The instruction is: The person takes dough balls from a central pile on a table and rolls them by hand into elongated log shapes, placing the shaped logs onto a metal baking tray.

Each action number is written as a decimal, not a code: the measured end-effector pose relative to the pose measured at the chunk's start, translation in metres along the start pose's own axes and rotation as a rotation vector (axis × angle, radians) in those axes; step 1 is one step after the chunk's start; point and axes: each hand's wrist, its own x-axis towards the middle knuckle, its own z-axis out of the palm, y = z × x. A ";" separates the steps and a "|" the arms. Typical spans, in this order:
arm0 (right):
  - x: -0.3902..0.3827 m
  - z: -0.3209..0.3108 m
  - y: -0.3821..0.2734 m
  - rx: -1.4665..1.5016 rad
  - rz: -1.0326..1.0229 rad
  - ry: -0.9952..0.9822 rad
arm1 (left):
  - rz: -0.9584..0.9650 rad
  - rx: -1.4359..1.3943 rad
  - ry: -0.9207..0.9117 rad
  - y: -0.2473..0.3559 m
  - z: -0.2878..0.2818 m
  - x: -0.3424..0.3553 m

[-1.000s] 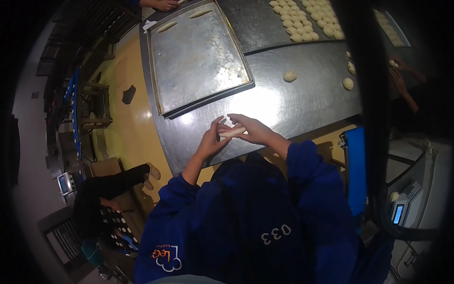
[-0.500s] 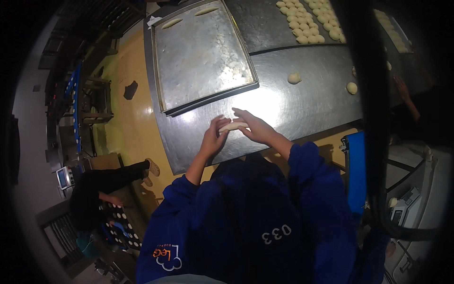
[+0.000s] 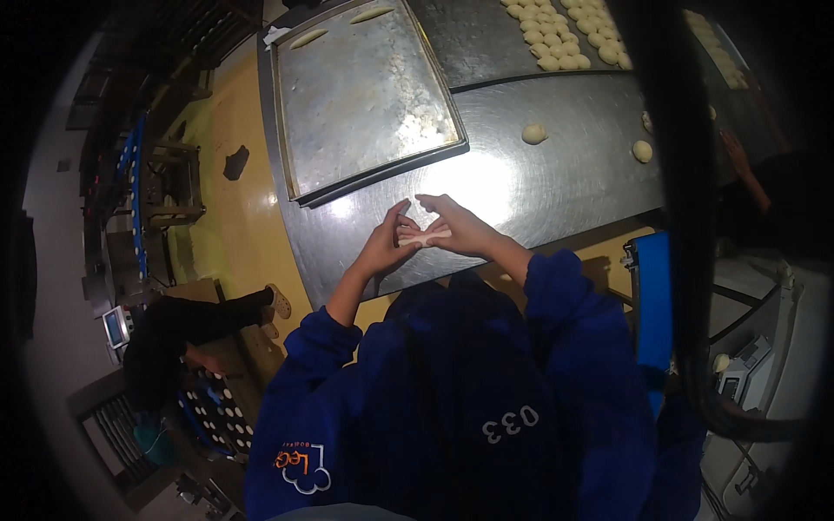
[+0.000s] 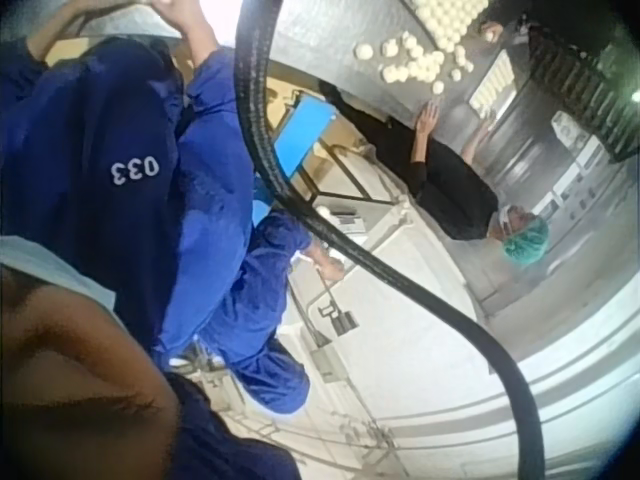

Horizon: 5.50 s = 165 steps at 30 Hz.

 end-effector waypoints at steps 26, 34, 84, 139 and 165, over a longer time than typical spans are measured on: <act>0.050 -0.021 -0.038 0.137 0.197 -0.302 | -0.077 0.074 -0.115 0.034 -0.061 -0.016; 0.201 0.011 -0.063 -0.018 -0.151 0.059 | 0.111 0.365 0.395 0.028 -0.192 0.013; 0.228 0.029 -0.006 -0.867 -0.122 0.319 | 0.115 0.944 0.458 -0.025 -0.239 0.038; 0.006 0.023 -0.069 -0.551 -0.246 0.106 | 0.041 -1.221 0.339 -0.015 0.044 -0.015; 0.019 0.100 0.017 0.004 0.171 0.107 | -0.192 -1.066 0.217 -0.033 0.011 -0.067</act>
